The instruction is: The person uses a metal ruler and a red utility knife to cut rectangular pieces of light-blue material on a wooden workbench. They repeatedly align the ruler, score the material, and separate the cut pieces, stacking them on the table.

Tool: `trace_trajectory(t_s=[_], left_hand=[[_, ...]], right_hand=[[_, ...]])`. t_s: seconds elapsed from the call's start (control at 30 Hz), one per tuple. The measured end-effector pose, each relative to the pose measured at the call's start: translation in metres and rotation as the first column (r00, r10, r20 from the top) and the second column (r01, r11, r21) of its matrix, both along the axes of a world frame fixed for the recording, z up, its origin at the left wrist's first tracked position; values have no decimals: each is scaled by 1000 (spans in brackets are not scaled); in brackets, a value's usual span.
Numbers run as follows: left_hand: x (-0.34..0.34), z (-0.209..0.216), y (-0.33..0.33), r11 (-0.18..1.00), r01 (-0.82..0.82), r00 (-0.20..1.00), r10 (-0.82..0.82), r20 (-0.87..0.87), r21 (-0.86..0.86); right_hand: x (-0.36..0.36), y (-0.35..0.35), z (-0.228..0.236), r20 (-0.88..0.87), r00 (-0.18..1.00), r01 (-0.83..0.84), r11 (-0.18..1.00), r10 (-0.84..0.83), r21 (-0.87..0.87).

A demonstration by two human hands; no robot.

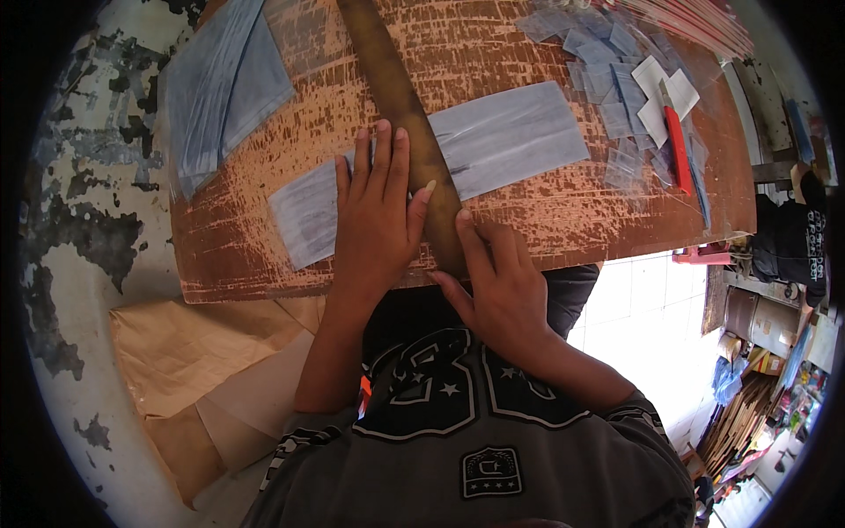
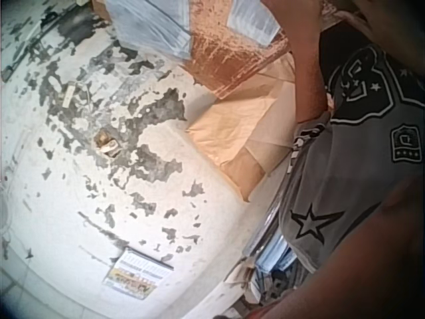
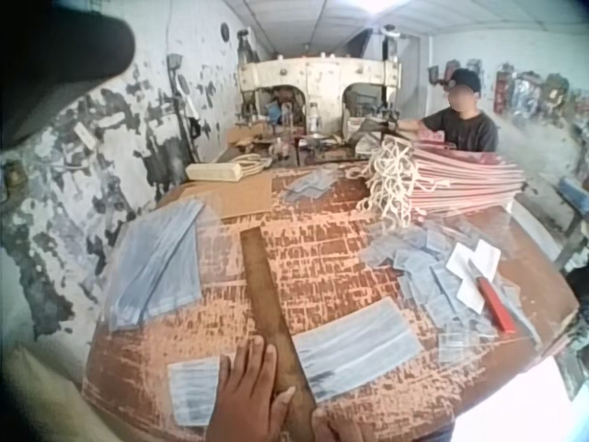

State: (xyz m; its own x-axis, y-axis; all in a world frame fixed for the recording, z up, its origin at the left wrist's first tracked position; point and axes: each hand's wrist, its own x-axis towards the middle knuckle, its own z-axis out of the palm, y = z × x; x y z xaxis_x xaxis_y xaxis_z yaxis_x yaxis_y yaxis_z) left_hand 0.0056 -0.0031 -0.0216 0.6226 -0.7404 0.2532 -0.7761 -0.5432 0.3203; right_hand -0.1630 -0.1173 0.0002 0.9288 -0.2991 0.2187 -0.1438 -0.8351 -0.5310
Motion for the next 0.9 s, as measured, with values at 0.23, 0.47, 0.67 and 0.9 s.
trace_trajectory(t_s=[0.23,0.47,0.67,0.9], left_hand=[[0,1,1,1000,-2,1000,2,-6,-7],[0,1,1,1000,-7,1000,7,-9,-4],[0,2,-1,1000,-7,1000,7,-15,-6],[0,0,2,1000,-14,1000,13,-10,-16]], right_hand=[[1,-1,0,13,1000,-7,1000,8,-10],[2,0,-1,29,1000,-1,999,3,-46],[1,1,-3,36,999,16,997,-13,-72],[2,1,-2,42,999,1,995,3,-99]])
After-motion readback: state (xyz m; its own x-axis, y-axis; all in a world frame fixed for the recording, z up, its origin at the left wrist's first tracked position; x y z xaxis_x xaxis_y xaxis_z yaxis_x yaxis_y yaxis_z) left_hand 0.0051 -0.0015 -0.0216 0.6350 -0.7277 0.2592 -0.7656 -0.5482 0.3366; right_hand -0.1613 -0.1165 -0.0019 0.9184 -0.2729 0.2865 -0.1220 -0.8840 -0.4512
